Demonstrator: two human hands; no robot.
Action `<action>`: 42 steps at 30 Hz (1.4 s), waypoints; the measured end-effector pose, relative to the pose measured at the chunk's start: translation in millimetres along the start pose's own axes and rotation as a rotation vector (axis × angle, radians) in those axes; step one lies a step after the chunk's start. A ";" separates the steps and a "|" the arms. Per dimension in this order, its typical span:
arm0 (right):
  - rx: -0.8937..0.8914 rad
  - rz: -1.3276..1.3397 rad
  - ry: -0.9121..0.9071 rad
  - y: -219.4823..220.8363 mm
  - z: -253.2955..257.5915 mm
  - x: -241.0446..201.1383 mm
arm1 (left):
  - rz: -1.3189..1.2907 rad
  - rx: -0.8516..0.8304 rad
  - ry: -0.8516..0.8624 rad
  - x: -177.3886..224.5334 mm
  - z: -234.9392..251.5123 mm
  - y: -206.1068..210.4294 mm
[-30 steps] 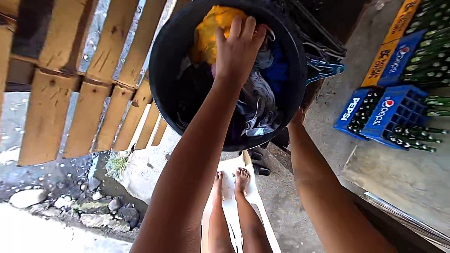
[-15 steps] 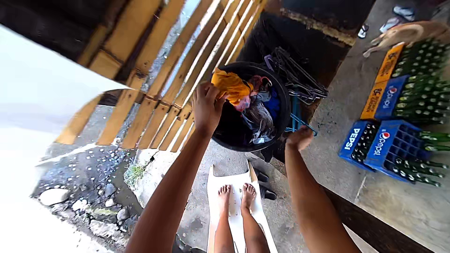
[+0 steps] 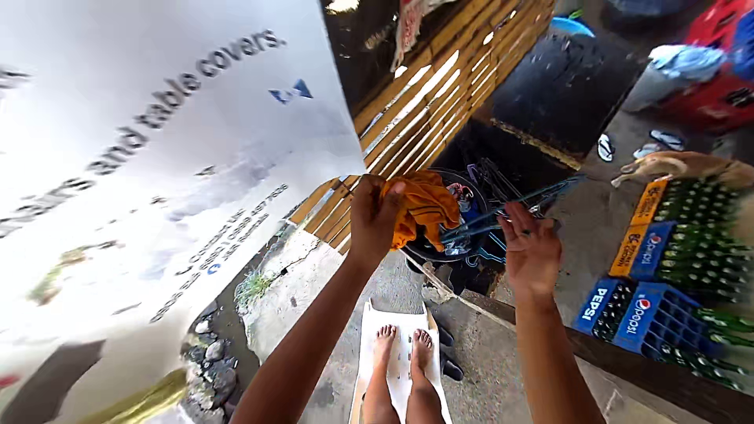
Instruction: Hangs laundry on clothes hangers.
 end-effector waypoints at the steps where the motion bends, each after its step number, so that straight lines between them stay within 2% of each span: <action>1: -0.209 -0.066 -0.037 26.6 -11.8 -17.1 | -0.018 -0.013 -0.023 13.9 -16.1 -5.2; 3: -0.609 -0.182 -0.088 78.7 -35.9 -43.6 | -0.008 -0.033 -0.069 40.2 -48.3 -17.2; 4: -0.744 -0.207 -0.090 101.2 -46.6 -53.7 | 0.011 -0.039 -0.090 51.2 -65.3 -25.0; 6: -0.925 -0.226 -0.101 131.4 -59.8 -70.8 | 0.085 -0.027 -0.088 69.2 -98.2 -45.6; 10: -1.164 -0.207 -0.109 151.0 -70.8 -109.7 | 0.243 0.098 -0.112 90.6 -164.4 -102.4; 15: -1.225 -0.043 -0.093 169.6 -79.4 -161.1 | 0.333 0.231 -0.147 97.7 -240.3 -144.8; 19: -1.310 0.149 -0.054 208.6 -109.5 -219.5 | 0.832 0.379 0.015 113.9 -288.8 -152.9; 22: -1.333 0.303 -0.051 239.7 -135.7 -259.6 | 0.974 0.513 0.104 110.8 -312.4 -159.8; 24: -1.314 0.340 -0.034 255.5 -153.2 -274.5 | 0.956 0.557 0.057 102.6 -328.8 -175.0; 26: -1.300 0.351 -0.022 265.8 -166.2 -283.7 | 0.872 0.583 -0.067 90.6 -349.2 -193.9; 28: -1.326 0.363 -0.093 273.2 -172.7 -292.1 | 0.770 0.625 -0.129 77.8 -371.4 -207.5; 31: -1.366 0.352 -0.258 280.9 -175.2 -304.9 | 0.730 0.706 -0.109 63.6 -400.1 -219.8; 33: -1.392 0.316 -0.327 283.1 -175.2 -309.6 | 0.741 0.802 -0.127 68.1 -412.7 -229.0; 37: -1.389 0.226 -0.329 285.6 -170.6 -306.4 | 0.659 0.970 -0.327 90.5 -422.9 -255.6; 39: -1.370 0.217 -0.318 287.7 -163.4 -301.7 | 0.598 1.035 -0.273 92.1 -423.7 -261.4; 42: -1.370 0.206 -0.291 295.6 -145.9 -291.5 | 0.510 1.009 -0.071 93.1 -426.2 -262.9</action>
Point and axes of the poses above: each hand's wrist, its own z-axis towards the middle knuckle, its own y-axis out of the palm, x = y × z, the point moved 4 cm from there along z, towards the middle knuckle, and after that the axes turned 14 degrees about -y, right-handed, at the moved point
